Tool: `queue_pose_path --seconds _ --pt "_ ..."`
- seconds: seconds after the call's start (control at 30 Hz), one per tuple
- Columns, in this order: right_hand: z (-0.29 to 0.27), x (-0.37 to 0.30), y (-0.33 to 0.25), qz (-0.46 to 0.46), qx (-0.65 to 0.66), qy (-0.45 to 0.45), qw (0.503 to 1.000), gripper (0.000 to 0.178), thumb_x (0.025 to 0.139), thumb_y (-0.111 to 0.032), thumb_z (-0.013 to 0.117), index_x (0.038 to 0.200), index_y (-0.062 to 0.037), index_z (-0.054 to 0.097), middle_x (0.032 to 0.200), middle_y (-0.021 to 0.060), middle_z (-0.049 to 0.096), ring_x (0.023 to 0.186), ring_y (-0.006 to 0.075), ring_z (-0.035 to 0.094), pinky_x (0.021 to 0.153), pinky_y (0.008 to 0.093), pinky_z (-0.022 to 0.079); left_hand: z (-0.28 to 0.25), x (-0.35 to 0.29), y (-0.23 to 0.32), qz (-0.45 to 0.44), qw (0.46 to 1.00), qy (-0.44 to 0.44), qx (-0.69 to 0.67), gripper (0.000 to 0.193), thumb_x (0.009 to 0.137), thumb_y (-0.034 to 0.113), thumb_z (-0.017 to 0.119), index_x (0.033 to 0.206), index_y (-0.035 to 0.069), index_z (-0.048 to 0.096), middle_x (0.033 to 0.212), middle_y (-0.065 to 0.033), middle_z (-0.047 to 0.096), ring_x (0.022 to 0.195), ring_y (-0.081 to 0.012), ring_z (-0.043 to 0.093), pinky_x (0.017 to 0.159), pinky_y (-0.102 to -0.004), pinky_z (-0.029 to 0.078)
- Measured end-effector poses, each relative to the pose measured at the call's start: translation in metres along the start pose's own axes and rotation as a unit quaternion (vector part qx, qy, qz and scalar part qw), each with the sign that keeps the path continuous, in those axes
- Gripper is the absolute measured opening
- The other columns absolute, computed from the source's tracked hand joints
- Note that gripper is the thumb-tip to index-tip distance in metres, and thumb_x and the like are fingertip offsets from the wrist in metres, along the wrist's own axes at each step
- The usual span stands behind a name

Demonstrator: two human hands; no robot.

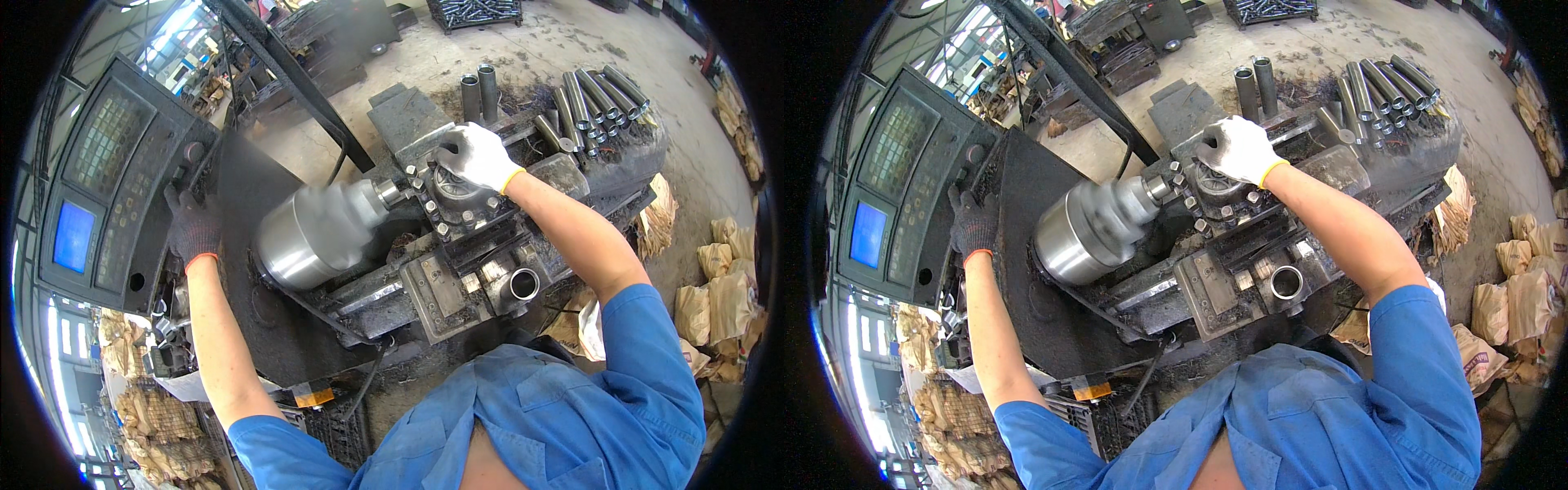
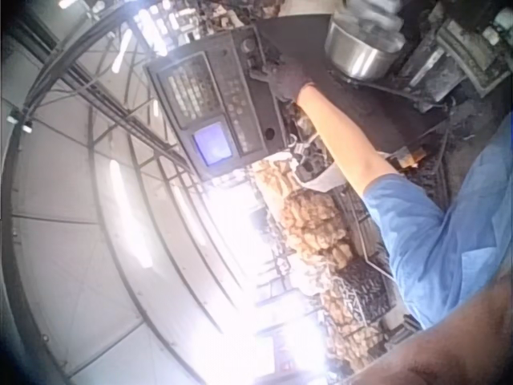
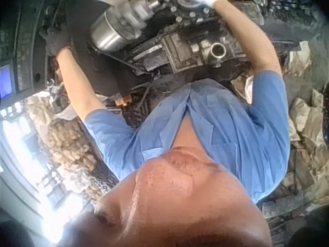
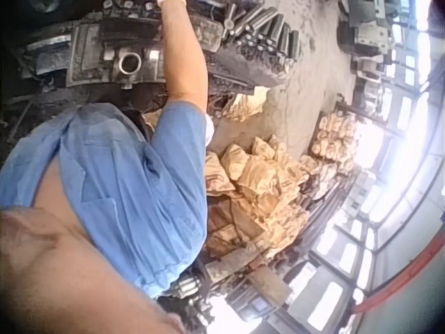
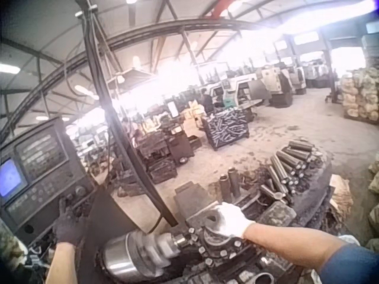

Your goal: The person operates a CNC lathe in a workshop, loading cylindrical metal workpieces into the chuck, adjusting the tool post, and interacting with the machine's control panel. The person repeatedly cycles through loading, machining, and unloading steps while monitoring the digital display.

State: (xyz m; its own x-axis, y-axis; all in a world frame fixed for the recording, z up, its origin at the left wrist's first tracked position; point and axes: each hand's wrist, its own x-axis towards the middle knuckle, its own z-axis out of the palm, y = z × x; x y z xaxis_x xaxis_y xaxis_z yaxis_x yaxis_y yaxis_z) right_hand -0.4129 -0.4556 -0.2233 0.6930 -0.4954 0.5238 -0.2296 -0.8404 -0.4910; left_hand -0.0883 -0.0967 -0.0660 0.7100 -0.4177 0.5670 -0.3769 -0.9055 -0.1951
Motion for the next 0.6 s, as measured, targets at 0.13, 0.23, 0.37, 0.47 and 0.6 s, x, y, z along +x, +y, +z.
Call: queue_pose_path --seconds 0.13,0.23,0.37,0.47,0.6 --pt "-0.001 0.001 -0.003 0.011 -0.006 -0.016 1.0 0.03 0.089 -0.039 0.072 0.092 -0.0105 0.082 0.093 0.0172 0.078 0.094 0.0387 0.076 0.087 0.0484 0.061 0.011 0.002 -0.012 0.01 1.0 0.014 0.007 0.056 0.097 0.05 0.063 0.127 0.002 0.063 0.175 -0.0228 0.034 0.119 -0.0536 0.071 0.091 -0.0626 0.06" --pt "0.001 0.001 -0.001 0.01 -0.008 -0.016 1.0 0.03 0.089 -0.039 0.072 0.094 -0.0107 0.082 0.094 0.0176 0.078 0.095 0.0389 0.075 0.088 0.0488 0.06 0.01 0.004 -0.009 0.006 1.0 0.011 0.017 0.057 0.098 0.05 0.063 0.13 0.003 0.063 0.175 -0.0203 0.034 0.118 -0.0532 0.071 0.092 -0.0622 0.061" --pt "0.005 0.0 0.001 0.008 -0.014 -0.011 1.0 0.031 0.09 -0.04 0.071 0.095 -0.0111 0.082 0.094 0.0178 0.078 0.096 0.0392 0.075 0.088 0.0493 0.06 -0.005 0.001 0.007 -0.011 1.0 0.007 0.017 0.06 0.099 0.05 0.063 0.139 0.005 0.061 0.176 -0.0202 0.033 0.117 -0.052 0.072 0.092 -0.0611 0.061" --pt "0.004 0.001 -0.002 0.003 -0.005 -0.019 1.0 0.031 0.091 -0.04 0.071 0.095 -0.0117 0.083 0.094 0.0177 0.078 0.096 0.0393 0.075 0.088 0.0495 0.06 -0.003 -0.004 -0.001 0.013 0.999 0.036 0.018 0.062 0.099 0.049 0.064 0.143 0.007 0.059 0.176 -0.0202 0.032 0.115 -0.0519 0.073 0.091 -0.0613 0.062" --pt "0.011 0.0 0.002 -0.018 -0.01 0.001 1.0 0.031 0.093 -0.04 0.071 0.1 -0.0131 0.084 0.095 0.0172 0.078 0.096 0.0397 0.075 0.089 0.0489 0.06 -0.013 -0.018 -0.006 0.011 0.999 0.037 -0.027 0.065 0.097 0.052 0.067 0.145 0.009 0.06 0.174 -0.0214 0.036 0.122 -0.0499 0.069 0.096 -0.0594 0.06"
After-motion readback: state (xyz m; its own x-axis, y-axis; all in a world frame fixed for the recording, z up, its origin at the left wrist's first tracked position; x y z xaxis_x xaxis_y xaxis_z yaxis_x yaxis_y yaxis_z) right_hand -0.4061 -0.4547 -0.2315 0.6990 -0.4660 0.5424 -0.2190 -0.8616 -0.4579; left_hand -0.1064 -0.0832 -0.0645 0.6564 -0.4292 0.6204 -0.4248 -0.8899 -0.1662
